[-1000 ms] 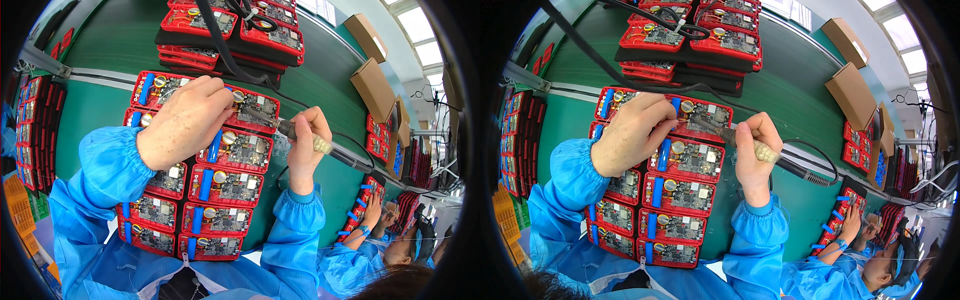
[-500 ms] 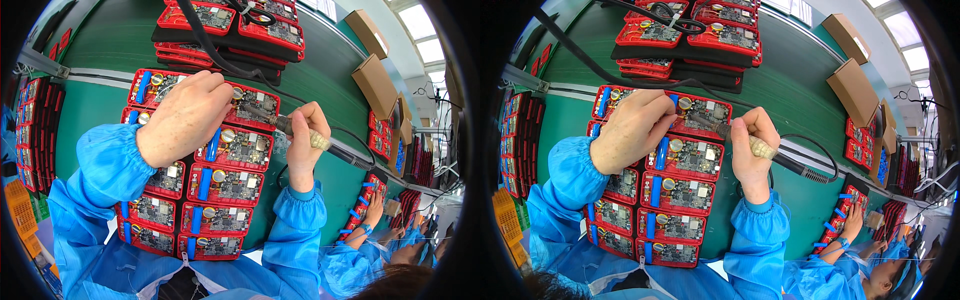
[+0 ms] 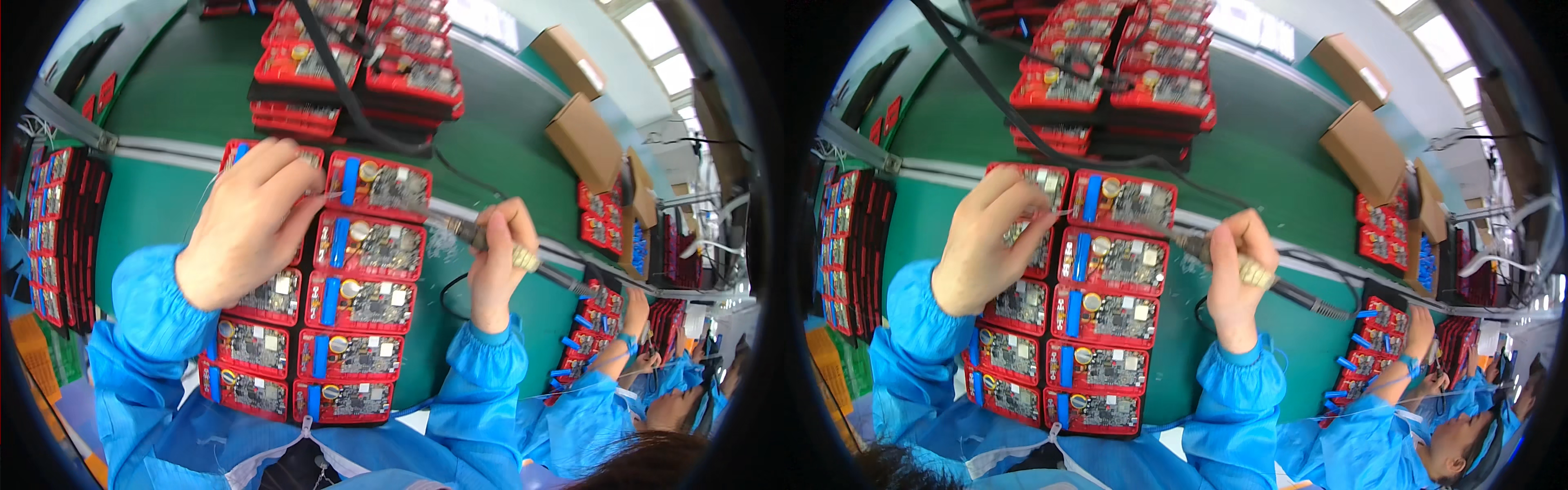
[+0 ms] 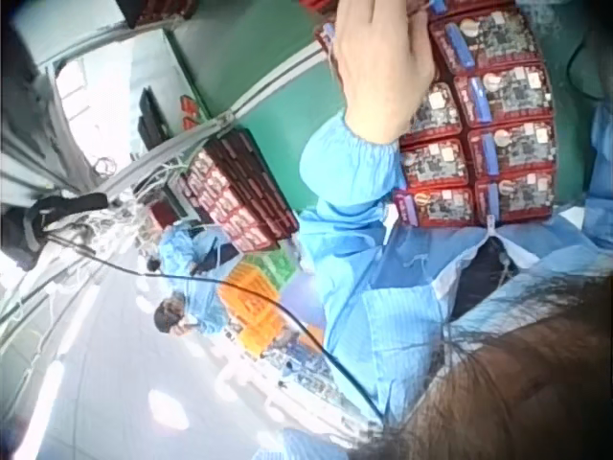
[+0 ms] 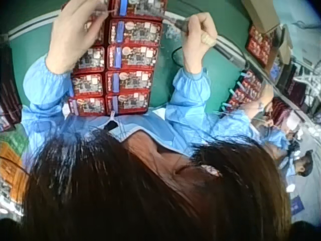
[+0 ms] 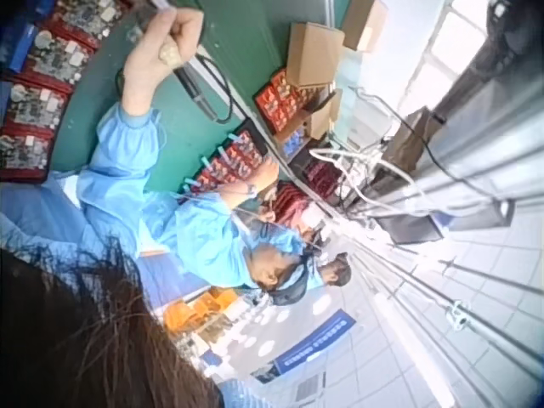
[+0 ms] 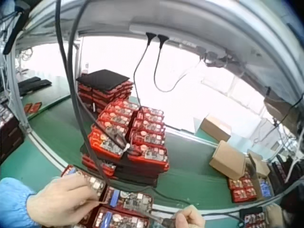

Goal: The person solders components onto a series of printed circuit boards using a soldering iron and solder wire.

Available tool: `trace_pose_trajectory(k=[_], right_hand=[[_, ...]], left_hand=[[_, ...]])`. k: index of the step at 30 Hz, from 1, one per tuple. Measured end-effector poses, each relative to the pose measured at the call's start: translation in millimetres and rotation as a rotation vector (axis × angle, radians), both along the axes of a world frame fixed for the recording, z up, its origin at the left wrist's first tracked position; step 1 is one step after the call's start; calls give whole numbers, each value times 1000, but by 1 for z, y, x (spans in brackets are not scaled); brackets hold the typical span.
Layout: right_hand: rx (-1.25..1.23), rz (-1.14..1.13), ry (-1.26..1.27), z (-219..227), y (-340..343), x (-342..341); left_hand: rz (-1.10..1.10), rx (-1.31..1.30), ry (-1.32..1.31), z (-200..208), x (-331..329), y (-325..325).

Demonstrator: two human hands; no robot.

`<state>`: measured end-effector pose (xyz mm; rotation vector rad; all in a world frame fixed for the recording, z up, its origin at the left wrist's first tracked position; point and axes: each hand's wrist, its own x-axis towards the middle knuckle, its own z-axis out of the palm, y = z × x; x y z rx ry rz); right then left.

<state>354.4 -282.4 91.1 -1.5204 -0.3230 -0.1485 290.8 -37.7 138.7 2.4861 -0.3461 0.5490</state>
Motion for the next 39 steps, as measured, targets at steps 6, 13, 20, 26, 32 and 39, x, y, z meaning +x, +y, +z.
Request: trace_pose_trajectory(k=[6,13,20,26,32,39], right_hand=[[138,-33,-110,22,-28,-35],[396,-227,-326,133,-34,-59],[268,-94,-602,265,6,12],[10,-328,-723,339,31,75],[109,-372,-668,352,39,94],[-24,-357,-703,317,36,82]], left_hand=[[64,-159,-129,16,-66,17],[-667,-657,92,115,-132,0],[-1151,-1187,-3,136,-163,-30],[-1167,-1299,117,149,-189,-2],[-1276,-1125,296,151,-193,20],[-1398,-1279,270,141,-190,30]])
